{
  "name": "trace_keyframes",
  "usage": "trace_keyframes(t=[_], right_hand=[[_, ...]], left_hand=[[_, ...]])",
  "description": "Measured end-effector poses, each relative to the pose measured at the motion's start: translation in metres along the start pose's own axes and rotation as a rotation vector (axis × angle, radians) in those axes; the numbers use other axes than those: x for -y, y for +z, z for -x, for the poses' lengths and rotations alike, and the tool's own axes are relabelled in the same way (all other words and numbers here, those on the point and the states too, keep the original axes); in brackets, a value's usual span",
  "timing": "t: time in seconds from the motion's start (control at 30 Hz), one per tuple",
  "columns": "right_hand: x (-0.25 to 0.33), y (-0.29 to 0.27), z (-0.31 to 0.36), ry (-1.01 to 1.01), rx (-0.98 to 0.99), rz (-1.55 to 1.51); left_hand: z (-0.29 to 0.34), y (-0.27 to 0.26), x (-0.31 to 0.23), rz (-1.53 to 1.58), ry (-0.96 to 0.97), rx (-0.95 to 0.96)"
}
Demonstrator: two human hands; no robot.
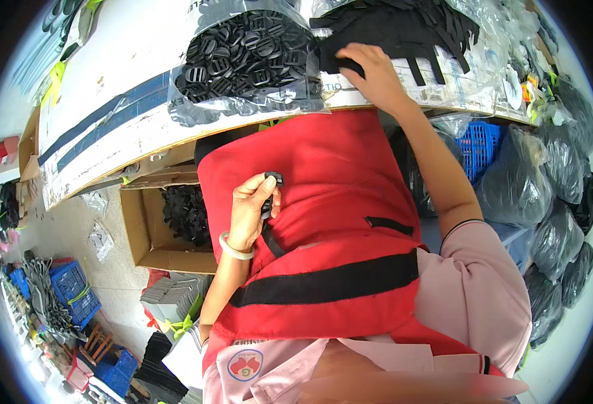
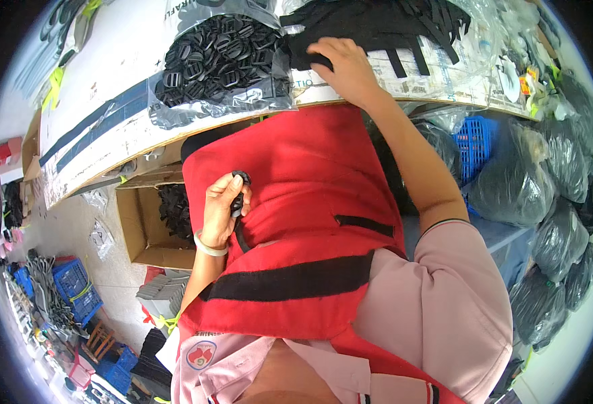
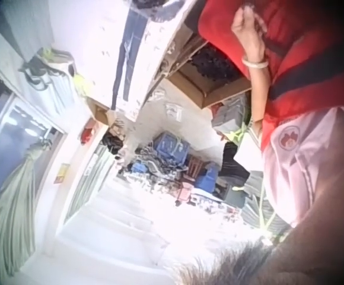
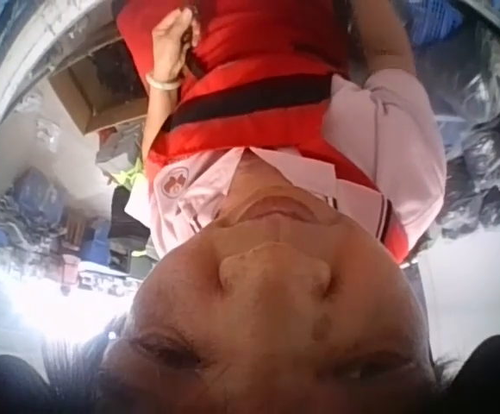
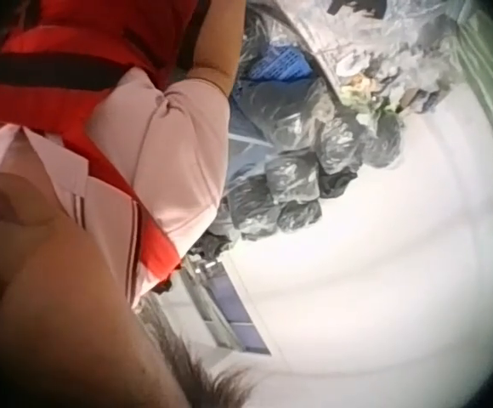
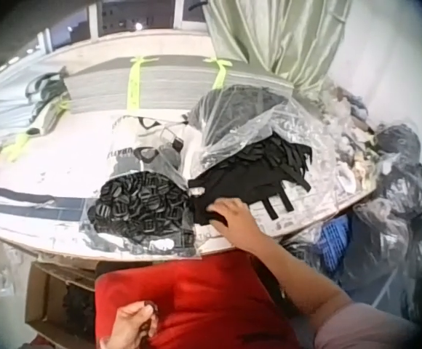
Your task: The recorder is assembling plastic buckles onto nylon straps at a factory workstation.
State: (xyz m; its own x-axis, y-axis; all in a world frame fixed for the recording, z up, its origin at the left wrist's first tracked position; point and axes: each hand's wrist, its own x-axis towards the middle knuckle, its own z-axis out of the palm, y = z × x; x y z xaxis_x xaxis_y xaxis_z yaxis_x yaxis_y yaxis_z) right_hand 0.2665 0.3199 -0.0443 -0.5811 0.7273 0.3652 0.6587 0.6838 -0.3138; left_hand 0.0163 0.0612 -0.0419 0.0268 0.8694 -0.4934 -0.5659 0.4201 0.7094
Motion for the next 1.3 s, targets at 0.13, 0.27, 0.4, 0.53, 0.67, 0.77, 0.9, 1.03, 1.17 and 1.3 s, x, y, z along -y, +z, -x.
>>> trace_keyframes(t=[0.13,0.27,0.4,0.53,0.67,0.77,0.9,1.03,1.17,1.3], right_hand=[[0.008,-0.018,0.03,0.008,0.021,-0.073],[0.012,-0.018,0.03,0.078,-0.093,-0.22],[0.025,-0.027,0.001,0.048,-0.291,-0.265],[0.052,-0.05,-0.032,-0.176,-0.555,-0.079],[0.095,-0.046,-0.034,-0.171,-0.509,-0.311],[0.108,-0.032,-0.027,0.011,-0.35,-0.535],[0.121,-0.031,-0.018,0.291,-0.042,-0.884],[0.133,-0.036,-0.017,0.319,0.069,-0.995],[0.143,-0.042,-0.014,0.433,0.179,-1.161],[0.144,-0.04,-0.005,0.499,0.143,-1.331]], left_hand=[[0.005,-0.011,0.004,0.023,0.013,-0.021],[0.002,-0.005,-0.002,0.031,-0.056,0.071],[-0.005,0.002,-0.01,0.07,-0.047,0.09],[-0.009,0.01,-0.018,0.046,0.059,0.011],[-0.014,0.021,-0.036,0.016,0.138,-0.004],[-0.016,0.022,-0.043,0.002,0.206,0.054],[-0.018,0.029,-0.055,-0.154,0.299,0.007],[-0.027,0.033,-0.069,-0.127,0.347,0.021],[-0.028,0.037,-0.057,-0.064,0.315,0.051],[-0.031,0.034,-0.029,-0.018,0.244,0.079]])
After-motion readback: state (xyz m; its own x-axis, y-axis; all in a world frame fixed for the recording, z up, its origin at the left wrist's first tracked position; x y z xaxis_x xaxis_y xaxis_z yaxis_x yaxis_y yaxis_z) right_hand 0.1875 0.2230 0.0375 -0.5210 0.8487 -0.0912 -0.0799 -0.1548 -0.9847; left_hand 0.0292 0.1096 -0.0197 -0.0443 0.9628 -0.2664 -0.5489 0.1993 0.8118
